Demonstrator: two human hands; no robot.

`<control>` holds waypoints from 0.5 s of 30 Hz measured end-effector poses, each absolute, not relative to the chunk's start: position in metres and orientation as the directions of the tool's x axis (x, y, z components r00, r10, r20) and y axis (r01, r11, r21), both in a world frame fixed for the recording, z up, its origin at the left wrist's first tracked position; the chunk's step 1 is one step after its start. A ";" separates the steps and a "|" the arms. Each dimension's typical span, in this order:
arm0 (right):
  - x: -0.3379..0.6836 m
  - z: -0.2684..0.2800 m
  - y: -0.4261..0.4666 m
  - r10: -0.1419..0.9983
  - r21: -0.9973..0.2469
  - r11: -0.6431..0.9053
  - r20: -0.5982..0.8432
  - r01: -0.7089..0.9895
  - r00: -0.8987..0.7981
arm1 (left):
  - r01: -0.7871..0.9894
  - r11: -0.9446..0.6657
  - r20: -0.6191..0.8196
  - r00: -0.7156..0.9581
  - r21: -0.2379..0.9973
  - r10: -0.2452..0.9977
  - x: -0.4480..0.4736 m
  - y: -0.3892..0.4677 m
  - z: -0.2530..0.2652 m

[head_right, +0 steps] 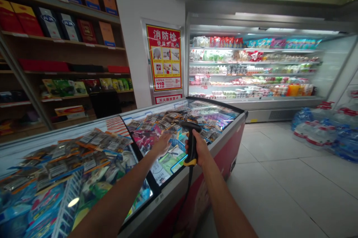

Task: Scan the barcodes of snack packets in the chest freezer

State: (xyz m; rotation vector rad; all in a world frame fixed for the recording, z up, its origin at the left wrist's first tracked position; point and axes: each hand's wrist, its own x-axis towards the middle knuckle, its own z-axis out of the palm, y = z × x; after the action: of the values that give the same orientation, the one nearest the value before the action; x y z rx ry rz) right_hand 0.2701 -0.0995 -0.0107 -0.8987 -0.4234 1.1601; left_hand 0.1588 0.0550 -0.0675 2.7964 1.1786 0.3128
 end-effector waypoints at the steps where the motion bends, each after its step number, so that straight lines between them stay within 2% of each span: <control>1: 0.271 -0.011 -0.100 0.912 -0.792 0.118 -0.152 -0.599 0.381 | 0.685 -0.711 0.143 0.697 0.156 0.703 0.161 0.054 -0.068; 7: 0.273 -0.012 -0.101 0.916 -0.786 0.119 -0.149 -0.607 0.373 | 0.674 -0.732 0.221 0.703 0.096 0.676 0.142 0.062 -0.065; 10: 0.274 -0.013 -0.102 0.912 -0.781 0.126 -0.152 -0.612 0.381 | 0.718 -0.693 0.271 0.656 0.064 0.704 0.122 0.069 -0.058; 12: 0.275 -0.014 -0.103 0.909 -0.781 0.129 -0.152 -0.611 0.387 | 0.785 -0.617 0.312 0.574 0.052 0.757 0.112 0.069 -0.054; 15: 0.273 -0.014 -0.105 0.906 -0.780 0.138 -0.150 -0.611 0.397 | 0.902 -0.423 0.408 0.356 0.085 0.841 0.106 0.065 -0.052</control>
State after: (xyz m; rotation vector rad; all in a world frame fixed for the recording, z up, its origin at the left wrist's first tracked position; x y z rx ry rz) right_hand 0.2733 -0.1046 -0.0140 -0.8875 -0.4023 1.1396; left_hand 0.1061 0.0650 -0.0521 2.7097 1.7573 0.6580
